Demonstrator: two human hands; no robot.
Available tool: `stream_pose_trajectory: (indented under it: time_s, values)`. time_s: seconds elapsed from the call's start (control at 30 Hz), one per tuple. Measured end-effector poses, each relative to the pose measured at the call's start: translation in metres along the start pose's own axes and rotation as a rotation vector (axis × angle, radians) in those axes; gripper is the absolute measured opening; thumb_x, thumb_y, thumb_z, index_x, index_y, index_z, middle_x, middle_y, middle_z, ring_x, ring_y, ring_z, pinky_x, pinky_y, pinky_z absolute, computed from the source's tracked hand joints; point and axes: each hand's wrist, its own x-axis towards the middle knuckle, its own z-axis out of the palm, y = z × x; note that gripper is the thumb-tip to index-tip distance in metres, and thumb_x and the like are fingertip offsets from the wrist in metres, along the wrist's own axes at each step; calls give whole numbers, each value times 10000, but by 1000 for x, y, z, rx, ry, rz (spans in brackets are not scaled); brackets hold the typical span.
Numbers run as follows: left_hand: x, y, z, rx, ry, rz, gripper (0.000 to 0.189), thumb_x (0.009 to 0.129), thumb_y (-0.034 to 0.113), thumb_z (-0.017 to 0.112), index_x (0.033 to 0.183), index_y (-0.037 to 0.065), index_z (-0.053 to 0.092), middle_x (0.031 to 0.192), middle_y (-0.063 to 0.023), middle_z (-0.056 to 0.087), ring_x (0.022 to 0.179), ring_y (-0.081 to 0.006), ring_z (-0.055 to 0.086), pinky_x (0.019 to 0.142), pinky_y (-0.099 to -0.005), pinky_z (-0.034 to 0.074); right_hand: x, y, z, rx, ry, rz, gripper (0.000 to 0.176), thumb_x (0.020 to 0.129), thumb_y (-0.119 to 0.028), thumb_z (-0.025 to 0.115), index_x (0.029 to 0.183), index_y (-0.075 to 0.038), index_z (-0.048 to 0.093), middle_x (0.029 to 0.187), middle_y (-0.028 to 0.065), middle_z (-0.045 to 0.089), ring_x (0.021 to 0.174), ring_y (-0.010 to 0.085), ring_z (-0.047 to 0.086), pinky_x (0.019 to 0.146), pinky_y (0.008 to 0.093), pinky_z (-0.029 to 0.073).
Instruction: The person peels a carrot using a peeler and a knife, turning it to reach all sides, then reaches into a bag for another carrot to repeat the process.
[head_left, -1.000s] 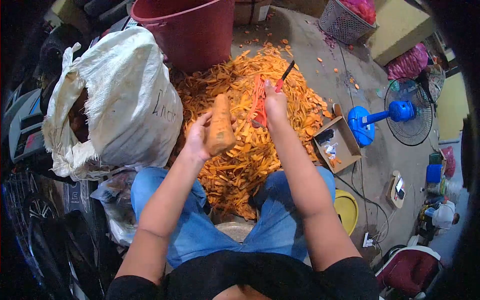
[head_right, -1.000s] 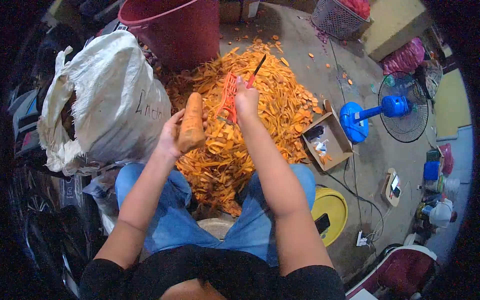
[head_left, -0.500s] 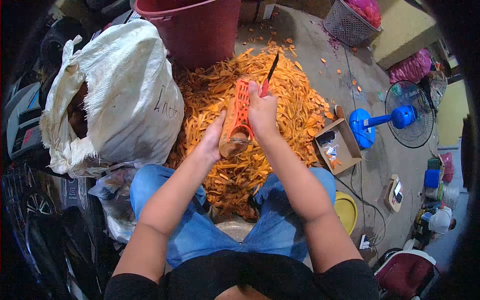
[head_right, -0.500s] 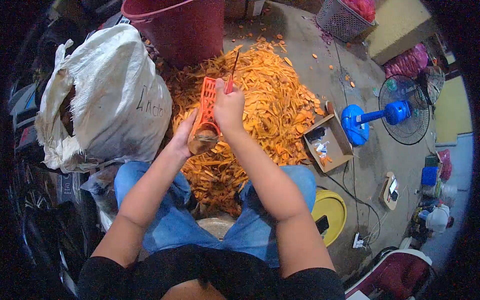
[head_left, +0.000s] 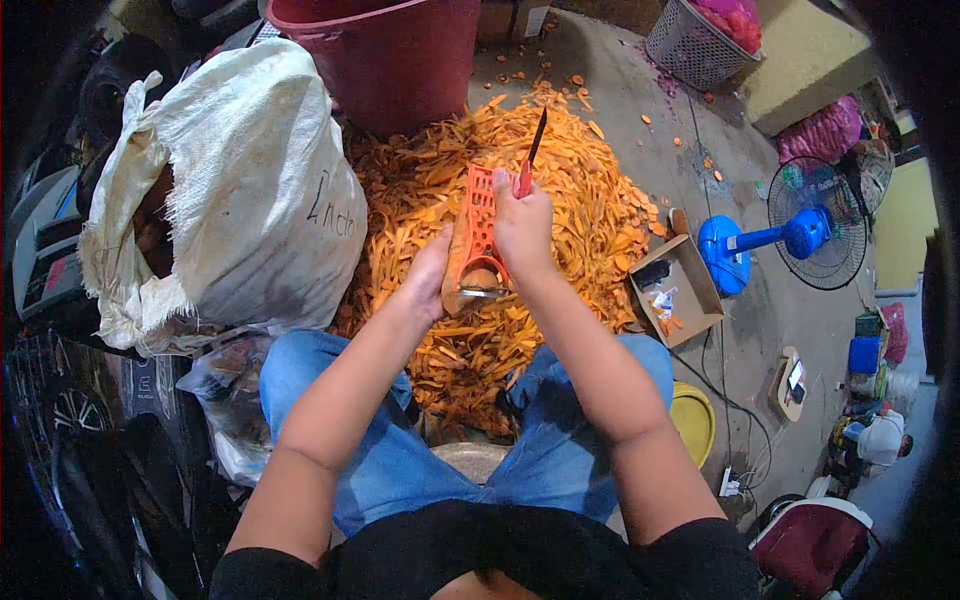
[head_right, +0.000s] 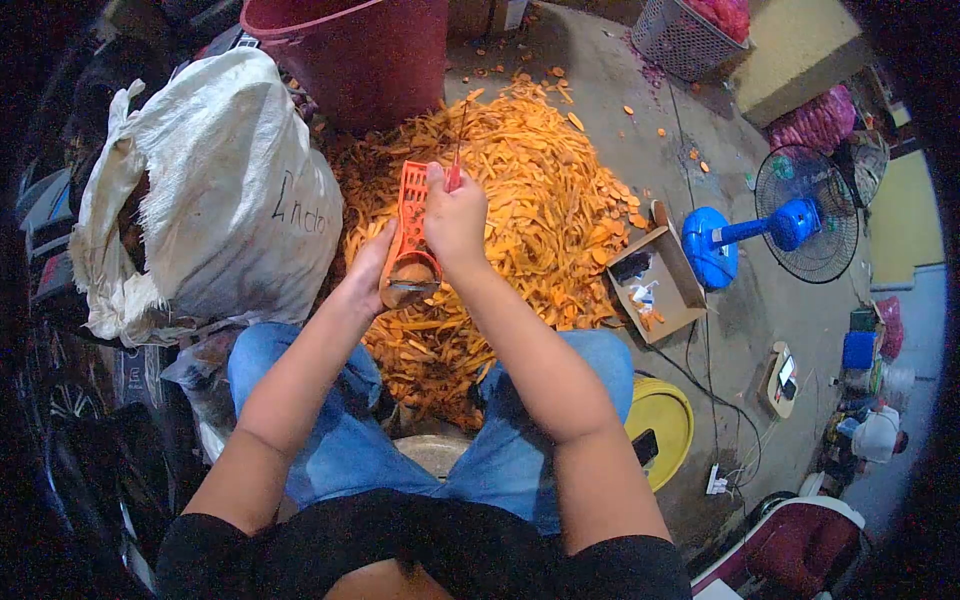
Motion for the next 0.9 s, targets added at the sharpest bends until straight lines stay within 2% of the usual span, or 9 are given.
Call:
stream_pose_trajectory:
  time_s: [0.1, 0.4, 0.47, 0.73, 0.83, 0.9]
  values:
    - [-1, 0, 3, 24, 39, 4, 427, 862, 357, 190, 1066, 50, 404, 951, -111, 526, 835, -209, 532, 733, -340, 446, 6, 8, -1, 108, -5, 1, 326, 792, -242, 485, 564, -15, 440, 455, 7, 396, 430, 94, 332, 416, 274, 304]
    - [-6, 2, 6, 43, 47, 14, 424, 863, 355, 185, 1055, 49, 408, 943, -112, 526, 817, -209, 536, 721, -339, 449, 1, 5, 1, 21, -8, -69, 337, 798, -244, 478, 549, -21, 435, 451, 9, 397, 425, 91, 329, 412, 270, 301]
    - [-6, 2, 6, -1, 51, 5, 349, 866, 301, 245, 1040, 54, 420, 916, -99, 537, 778, -192, 552, 673, -329, 474, 2, 7, 1, -8, -10, -89, 336, 799, -246, 476, 552, -21, 433, 451, 9, 394, 426, 90, 327, 411, 271, 299]
    - [4, -2, 1, -27, 35, -16, 353, 870, 298, 205, 1038, 67, 413, 895, -99, 540, 761, -198, 555, 644, -342, 483, 1, 7, -1, -44, -48, -135, 340, 803, -250, 468, 557, -20, 425, 449, 6, 376, 432, 87, 314, 410, 273, 288]
    - [2, -1, 3, -24, 56, -28, 352, 869, 301, 202, 1034, 71, 412, 894, -97, 538, 754, -196, 556, 633, -342, 486, 1, 9, 0, -2, -45, -83, 345, 806, -251, 463, 560, -13, 422, 456, 12, 375, 443, 85, 315, 416, 273, 291]
    - [0, 0, 3, -26, 58, -32, 350, 869, 302, 204, 1031, 72, 411, 892, -95, 537, 751, -194, 556, 630, -340, 488, 3, 13, -1, -39, -44, -86, 330, 802, -242, 462, 574, -4, 431, 462, 42, 403, 429, 130, 332, 427, 290, 306]
